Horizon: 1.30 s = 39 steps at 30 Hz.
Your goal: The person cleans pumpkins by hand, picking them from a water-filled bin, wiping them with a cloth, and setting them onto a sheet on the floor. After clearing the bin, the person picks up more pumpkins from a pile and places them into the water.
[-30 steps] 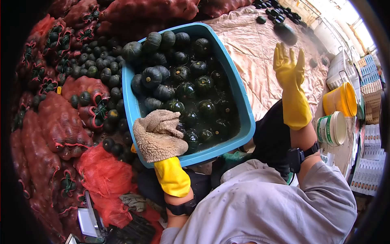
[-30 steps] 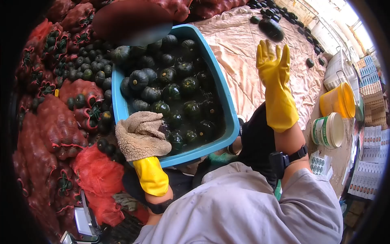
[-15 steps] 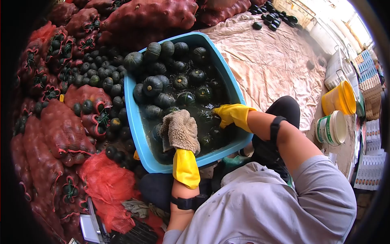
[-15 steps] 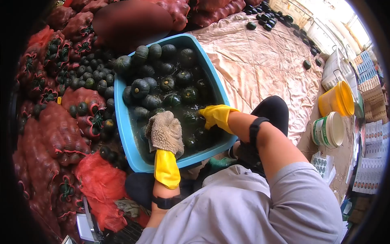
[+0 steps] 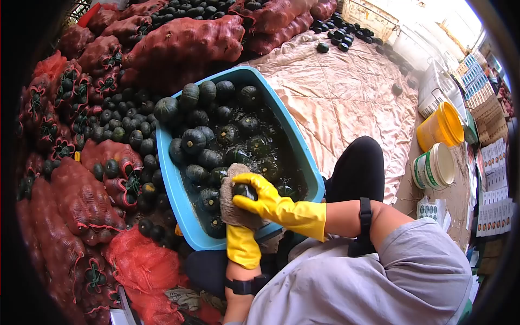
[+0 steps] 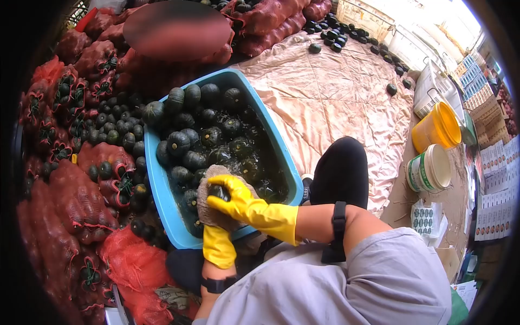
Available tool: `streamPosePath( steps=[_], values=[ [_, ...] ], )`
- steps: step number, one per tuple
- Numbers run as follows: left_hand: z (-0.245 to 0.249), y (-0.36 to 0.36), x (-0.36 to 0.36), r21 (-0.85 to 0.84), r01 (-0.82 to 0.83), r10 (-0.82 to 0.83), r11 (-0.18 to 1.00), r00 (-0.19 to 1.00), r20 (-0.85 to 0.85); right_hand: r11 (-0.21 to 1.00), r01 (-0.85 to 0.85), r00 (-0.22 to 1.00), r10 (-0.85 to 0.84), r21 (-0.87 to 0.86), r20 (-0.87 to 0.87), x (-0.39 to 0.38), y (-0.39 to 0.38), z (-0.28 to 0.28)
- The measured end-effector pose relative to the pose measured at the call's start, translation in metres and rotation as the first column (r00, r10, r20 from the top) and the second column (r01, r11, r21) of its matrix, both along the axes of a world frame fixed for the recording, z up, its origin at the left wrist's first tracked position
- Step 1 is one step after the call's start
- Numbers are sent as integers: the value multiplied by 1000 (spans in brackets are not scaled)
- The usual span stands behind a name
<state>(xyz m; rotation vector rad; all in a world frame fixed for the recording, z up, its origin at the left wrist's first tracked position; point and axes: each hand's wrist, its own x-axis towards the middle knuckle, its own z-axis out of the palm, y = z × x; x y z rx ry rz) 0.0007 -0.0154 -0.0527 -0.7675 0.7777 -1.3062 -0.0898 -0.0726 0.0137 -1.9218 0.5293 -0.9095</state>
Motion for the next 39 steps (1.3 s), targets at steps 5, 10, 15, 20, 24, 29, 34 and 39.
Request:
streamPosePath(
  steps=[5,10,15,20,24,29,34,39],
  values=[
    [84,-13,-13,426,-6,-367,905,498,786,896,439,887,-444,-70,-123,12,-37,-15],
    [32,14,-4,262,-106,-181,959,483,857,886,-351,919,388,302,-68,-21,-25,26],
    [28,-2,-6,400,-435,-471,807,-66,879,994,-11,950,-22,-106,-310,-7,-3,25],
    [8,14,4,359,-372,-385,856,4,923,514,-66,997,56,855,43,-10,-2,56],
    [71,6,-11,417,-591,-575,691,-99,812,912,3,1000,6,410,-20,-15,-12,2],
    [72,27,19,-76,-716,-675,694,-684,277,783,-239,852,453,575,-262,-38,-27,62],
    [95,15,-5,135,-786,-776,603,-539,327,440,-42,998,53,897,20,-29,5,3],
    [77,26,25,-133,-589,-603,797,-789,-115,968,-250,875,234,20,-424,-46,-21,58]
  ],
)
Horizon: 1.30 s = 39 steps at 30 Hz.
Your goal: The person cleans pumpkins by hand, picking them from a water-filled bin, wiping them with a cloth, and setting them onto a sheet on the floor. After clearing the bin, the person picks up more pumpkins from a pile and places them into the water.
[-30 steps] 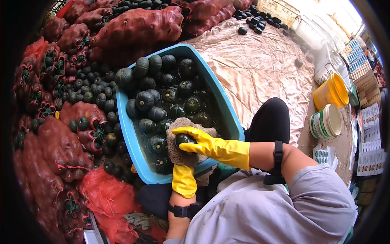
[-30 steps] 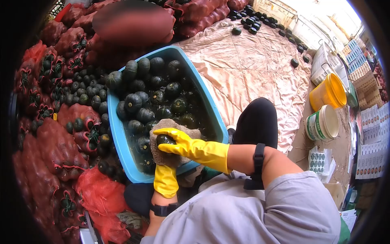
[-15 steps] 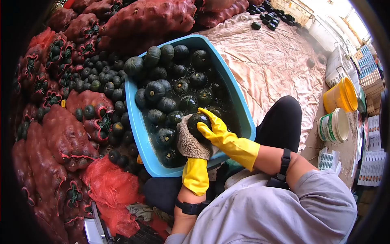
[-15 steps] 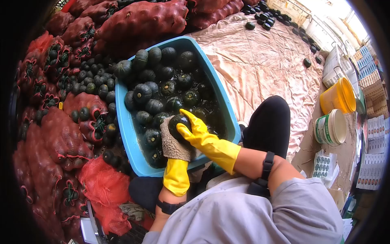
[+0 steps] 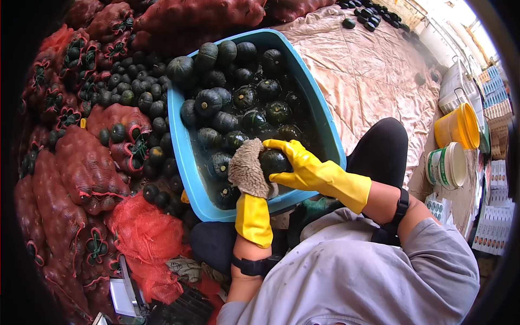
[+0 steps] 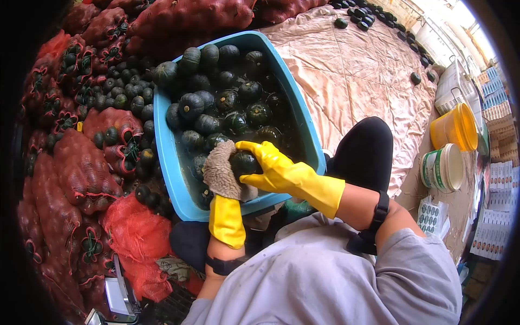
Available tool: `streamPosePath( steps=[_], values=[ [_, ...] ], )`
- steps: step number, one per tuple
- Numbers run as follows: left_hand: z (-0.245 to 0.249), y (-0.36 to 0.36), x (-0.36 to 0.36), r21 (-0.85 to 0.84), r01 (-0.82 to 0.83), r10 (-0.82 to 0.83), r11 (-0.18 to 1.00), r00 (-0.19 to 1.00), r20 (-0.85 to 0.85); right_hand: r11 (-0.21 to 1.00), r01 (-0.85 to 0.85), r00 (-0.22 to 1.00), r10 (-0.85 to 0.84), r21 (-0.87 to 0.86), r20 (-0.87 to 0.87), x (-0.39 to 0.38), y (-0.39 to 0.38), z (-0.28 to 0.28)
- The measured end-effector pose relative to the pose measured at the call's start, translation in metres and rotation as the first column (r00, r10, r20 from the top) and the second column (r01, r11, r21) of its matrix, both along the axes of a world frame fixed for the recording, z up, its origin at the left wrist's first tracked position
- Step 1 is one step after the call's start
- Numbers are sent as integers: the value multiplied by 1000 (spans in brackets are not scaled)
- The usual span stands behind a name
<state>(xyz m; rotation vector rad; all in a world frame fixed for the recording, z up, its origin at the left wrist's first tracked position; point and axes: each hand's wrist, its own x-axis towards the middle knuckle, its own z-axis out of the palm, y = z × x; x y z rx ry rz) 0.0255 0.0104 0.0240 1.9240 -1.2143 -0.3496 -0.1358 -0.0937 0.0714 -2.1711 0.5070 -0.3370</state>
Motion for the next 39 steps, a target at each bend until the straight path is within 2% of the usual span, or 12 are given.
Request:
streamPosePath(
  steps=[3,7,9,10,13,17,21,24,27,33,34,39],
  values=[
    [-38,-8,-5,-254,-312,160,916,862,-480,41,103,953,-289,994,-87,7,12,-10],
    [-22,-11,-27,-124,-356,296,926,890,-347,692,207,940,-337,691,55,17,17,-68],
    [6,-1,-18,40,-88,66,995,922,383,996,55,992,-62,-65,-112,8,-11,-34],
    [-12,-1,-9,-86,-100,122,991,941,314,996,-40,998,36,74,57,6,-3,-15],
    [0,0,-2,-250,-42,42,967,999,-5,940,-4,996,35,340,-84,2,-1,-2],
    [-11,-20,-24,-200,-222,137,954,920,-367,-36,74,922,-379,997,-82,5,13,-20],
    [-21,-26,-31,-27,-208,209,978,969,130,748,255,956,-292,612,-41,4,11,-32],
    [-6,-15,-15,291,-71,26,954,987,158,837,270,953,-163,476,-255,-14,-16,-14],
    [-7,-16,-2,183,-168,243,969,486,-839,931,364,864,-321,40,-387,-20,-32,9],
    [16,2,13,186,97,-18,978,924,-383,671,-166,772,-368,-723,-519,-29,-33,-70],
    [-7,2,18,33,-14,32,999,771,-636,702,-122,742,-405,-702,-534,-22,-33,-97],
    [-47,3,28,113,65,-58,991,996,-68,925,-93,590,-247,-369,-768,17,-63,-156]
  ],
)
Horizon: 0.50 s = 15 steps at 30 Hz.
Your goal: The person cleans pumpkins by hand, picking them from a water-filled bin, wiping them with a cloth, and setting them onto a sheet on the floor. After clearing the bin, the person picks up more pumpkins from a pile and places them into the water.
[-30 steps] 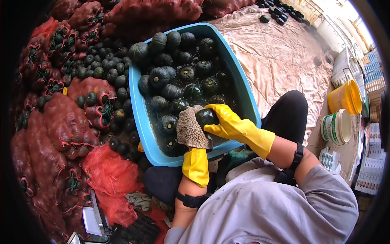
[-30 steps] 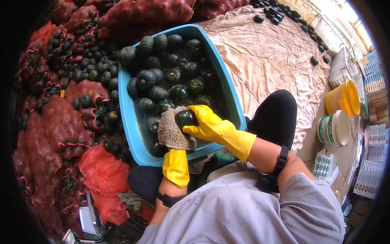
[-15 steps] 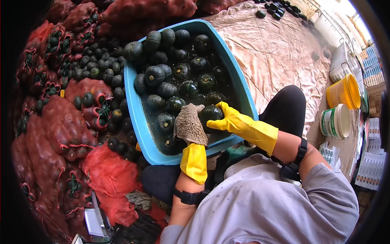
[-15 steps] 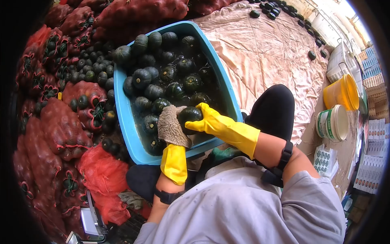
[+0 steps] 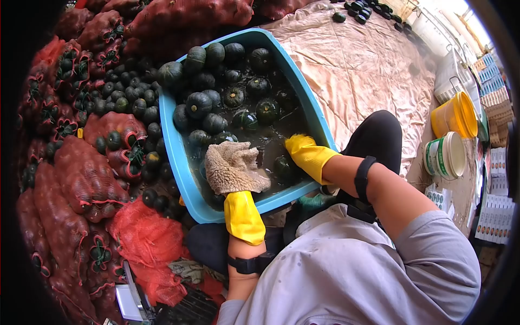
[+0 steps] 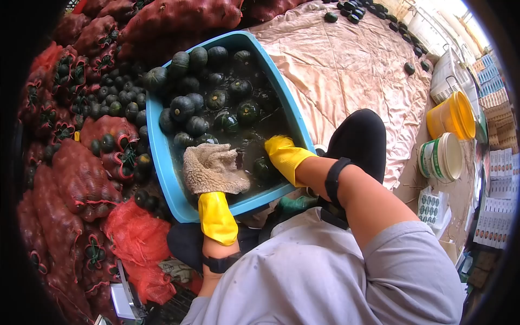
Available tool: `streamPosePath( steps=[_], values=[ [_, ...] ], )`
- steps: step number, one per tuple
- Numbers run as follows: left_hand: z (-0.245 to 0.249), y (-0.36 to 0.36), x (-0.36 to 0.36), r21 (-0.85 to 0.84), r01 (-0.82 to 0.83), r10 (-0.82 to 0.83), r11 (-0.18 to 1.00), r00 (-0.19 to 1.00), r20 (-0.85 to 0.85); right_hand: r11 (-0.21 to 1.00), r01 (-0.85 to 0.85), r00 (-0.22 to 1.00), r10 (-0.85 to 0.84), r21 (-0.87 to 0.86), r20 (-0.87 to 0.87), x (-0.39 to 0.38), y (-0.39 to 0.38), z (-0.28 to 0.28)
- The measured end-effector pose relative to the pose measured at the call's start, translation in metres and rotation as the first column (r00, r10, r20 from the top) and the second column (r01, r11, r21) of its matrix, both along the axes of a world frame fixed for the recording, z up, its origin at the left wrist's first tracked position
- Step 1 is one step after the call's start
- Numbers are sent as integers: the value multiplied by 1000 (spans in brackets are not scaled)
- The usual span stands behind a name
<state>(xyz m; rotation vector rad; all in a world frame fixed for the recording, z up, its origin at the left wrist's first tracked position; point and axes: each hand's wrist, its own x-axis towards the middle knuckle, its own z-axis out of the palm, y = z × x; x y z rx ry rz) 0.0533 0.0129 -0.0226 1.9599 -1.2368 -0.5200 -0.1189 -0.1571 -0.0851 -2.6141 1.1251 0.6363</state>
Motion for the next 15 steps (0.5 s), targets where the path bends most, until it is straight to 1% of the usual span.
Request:
streamPosePath(
  steps=[1,2,3,4,5,6,7,8,10,11,12,13,14,15],
  values=[
    [-10,-1,1,-25,9,-10,1000,999,-43,997,12,1000,-14,79,28,-2,-5,19],
    [-14,-2,8,78,55,-60,995,996,68,987,21,998,-30,159,56,-7,-8,57],
    [3,-4,6,136,85,-106,987,982,159,972,24,995,-45,236,84,-10,-12,78],
    [36,-6,1,221,122,-184,968,939,289,957,74,961,-143,279,236,-12,-13,76],
    [77,-10,-1,314,151,-281,937,860,426,833,87,857,-341,546,385,-18,-14,81],
    [100,-12,-5,378,153,-347,913,779,522,643,26,704,-555,765,443,-27,-13,91],
    [99,-11,-5,386,155,-372,909,720,586,417,-103,519,-752,903,406,-32,-13,103],
    [15,-9,8,226,109,-233,968,726,647,319,-139,463,-816,938,346,-33,-11,113],
    [37,-11,-1,276,110,-244,955,821,517,126,-232,344,-917,964,203,-34,-9,135],
    [44,-11,-7,301,118,-248,946,860,445,51,-183,352,-929,982,114,-34,-9,148],
    [49,-12,-11,268,120,-216,956,906,365,190,-269,395,-872,944,288,-34,-15,120],
    [55,-9,-15,186,92,-132,978,967,218,230,-312,387,-855,922,345,-37,-14,99],
    [61,-5,-22,98,55,-59,994,997,42,269,-356,376,-836,895,400,-39,-15,78],
    [64,-1,-25,56,34,-30,998,996,-82,150,-182,321,-925,972,203,-28,-6,94]
  ],
)
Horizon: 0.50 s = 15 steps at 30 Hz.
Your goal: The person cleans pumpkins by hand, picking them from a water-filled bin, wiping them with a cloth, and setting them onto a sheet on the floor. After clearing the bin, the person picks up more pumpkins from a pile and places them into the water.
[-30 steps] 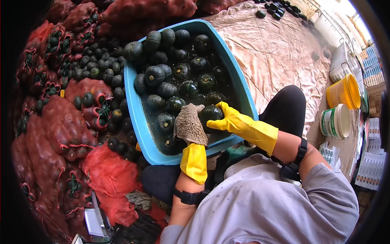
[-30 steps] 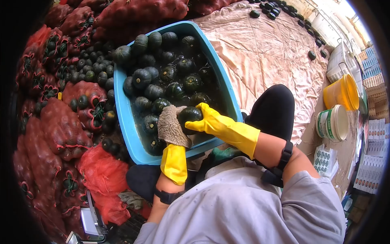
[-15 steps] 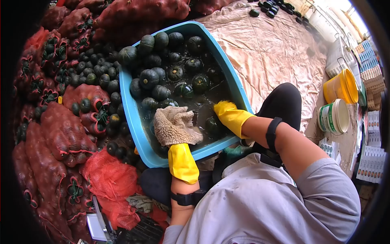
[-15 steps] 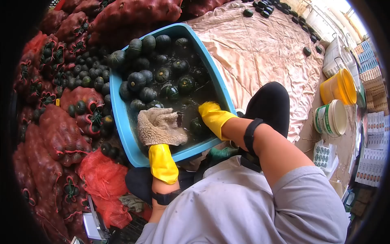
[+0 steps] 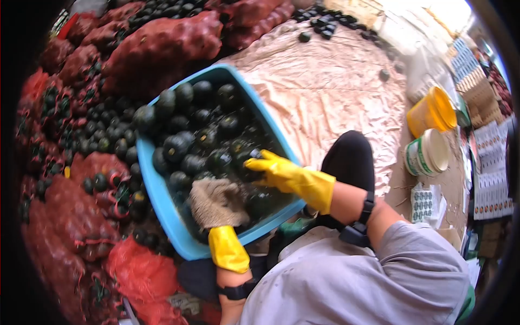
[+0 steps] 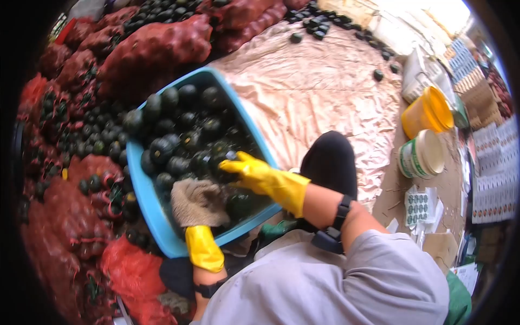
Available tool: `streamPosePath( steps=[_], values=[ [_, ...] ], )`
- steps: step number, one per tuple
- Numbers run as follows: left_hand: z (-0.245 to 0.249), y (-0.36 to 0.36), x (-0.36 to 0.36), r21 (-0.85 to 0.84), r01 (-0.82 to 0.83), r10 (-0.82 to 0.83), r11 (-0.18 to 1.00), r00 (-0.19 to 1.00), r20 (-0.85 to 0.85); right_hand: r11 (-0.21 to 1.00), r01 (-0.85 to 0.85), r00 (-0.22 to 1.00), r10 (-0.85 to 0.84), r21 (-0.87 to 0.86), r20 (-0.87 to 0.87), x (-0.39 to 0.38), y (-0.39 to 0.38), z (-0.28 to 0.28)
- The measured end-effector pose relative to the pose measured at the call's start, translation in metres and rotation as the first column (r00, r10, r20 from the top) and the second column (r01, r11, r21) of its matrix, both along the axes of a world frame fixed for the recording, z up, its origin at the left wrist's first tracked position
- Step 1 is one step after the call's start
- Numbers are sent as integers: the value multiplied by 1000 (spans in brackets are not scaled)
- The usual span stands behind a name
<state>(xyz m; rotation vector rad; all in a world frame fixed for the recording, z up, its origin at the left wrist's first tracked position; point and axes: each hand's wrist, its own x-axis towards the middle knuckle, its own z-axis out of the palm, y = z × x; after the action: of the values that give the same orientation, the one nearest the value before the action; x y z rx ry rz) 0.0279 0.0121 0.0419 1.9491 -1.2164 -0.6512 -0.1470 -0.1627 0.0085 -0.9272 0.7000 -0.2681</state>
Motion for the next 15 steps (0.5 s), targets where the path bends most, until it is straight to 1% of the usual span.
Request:
streamPosePath(
  steps=[1,2,3,4,5,6,7,8,9,10,13,15],
  values=[
    [-1,3,-2,31,23,-23,999,1000,-6,975,159,979,-136,154,-153,11,9,17],
    [-18,6,13,177,136,-174,975,960,218,1000,5,945,-3,3,-328,-2,12,97],
    [-4,-18,6,329,185,-299,926,891,341,962,-155,938,71,-226,-340,-7,-2,53],
    [10,-42,-1,467,220,-439,856,786,435,968,-8,954,-67,-251,-291,-16,-8,45],
    [60,-45,-12,614,209,-543,761,723,427,969,45,961,-108,-245,-253,-40,-38,60],
    [85,-49,-18,747,158,-629,645,664,403,970,79,969,-129,-229,-210,-66,-67,78],
    [66,-43,-18,521,91,-272,849,920,282,943,267,953,-289,-200,-90,-98,-107,90],
    [60,-37,-18,353,24,-85,935,984,159,849,440,897,-433,-292,93,-145,-159,95],
    [54,-36,-17,280,-4,-21,960,996,86,751,641,754,-578,-157,312,-193,-213,111],
    [54,-36,-18,250,-17,5,968,999,50,523,851,455,-690,-47,563,-240,-277,123],
    [54,-41,-25,202,-43,58,978,996,-68,357,907,420,-748,-221,514,-254,-324,190],
    [48,-42,-28,167,-59,87,984,982,-166,235,918,368,-805,-320,466,-263,-326,211]
  ],
)
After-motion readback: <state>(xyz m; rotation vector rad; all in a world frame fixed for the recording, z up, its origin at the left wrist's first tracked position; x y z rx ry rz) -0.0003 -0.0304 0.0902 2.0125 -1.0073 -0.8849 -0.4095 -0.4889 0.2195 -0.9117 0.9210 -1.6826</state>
